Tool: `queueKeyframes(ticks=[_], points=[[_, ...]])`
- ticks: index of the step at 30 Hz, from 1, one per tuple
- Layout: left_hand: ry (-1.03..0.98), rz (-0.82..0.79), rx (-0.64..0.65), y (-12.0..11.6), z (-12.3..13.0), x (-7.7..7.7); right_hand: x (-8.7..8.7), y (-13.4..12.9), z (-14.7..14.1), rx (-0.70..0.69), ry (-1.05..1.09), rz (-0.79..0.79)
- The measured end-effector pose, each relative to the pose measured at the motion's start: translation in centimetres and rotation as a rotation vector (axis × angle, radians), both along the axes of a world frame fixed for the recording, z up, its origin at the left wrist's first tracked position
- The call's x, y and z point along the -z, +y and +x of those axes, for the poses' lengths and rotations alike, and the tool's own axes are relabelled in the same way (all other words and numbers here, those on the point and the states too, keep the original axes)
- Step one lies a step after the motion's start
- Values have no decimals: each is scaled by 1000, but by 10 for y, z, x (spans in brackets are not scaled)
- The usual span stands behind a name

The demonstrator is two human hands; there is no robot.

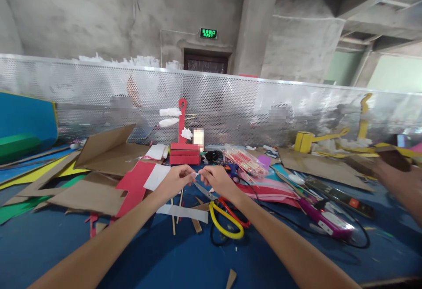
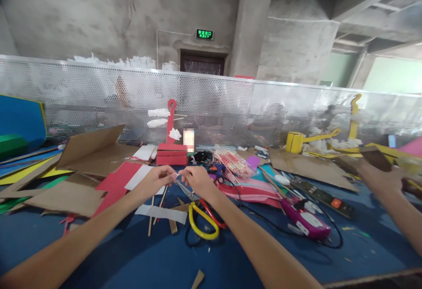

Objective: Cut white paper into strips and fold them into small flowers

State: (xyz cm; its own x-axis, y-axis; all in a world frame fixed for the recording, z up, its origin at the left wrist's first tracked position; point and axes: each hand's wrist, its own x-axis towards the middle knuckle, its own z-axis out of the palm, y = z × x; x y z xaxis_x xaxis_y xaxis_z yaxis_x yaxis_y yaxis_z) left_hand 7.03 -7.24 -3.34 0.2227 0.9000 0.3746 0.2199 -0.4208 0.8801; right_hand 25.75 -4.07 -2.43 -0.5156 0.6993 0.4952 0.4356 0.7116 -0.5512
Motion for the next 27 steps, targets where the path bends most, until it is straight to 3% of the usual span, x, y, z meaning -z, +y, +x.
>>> queueKeyframes(ticks=[6,18,24,27], points=[[27,-7,-5,-1,-1,-2,-1,-2,2,-76,25,-130],[35,-23,2,0,-2,1,-4,-5,-1,-8,28,114],[76,8,-26,2,-2,1,-3,-4,1,-2,-9,122],[87,-2,-21,2,-2,0,0,-2,2,0,-45,45]])
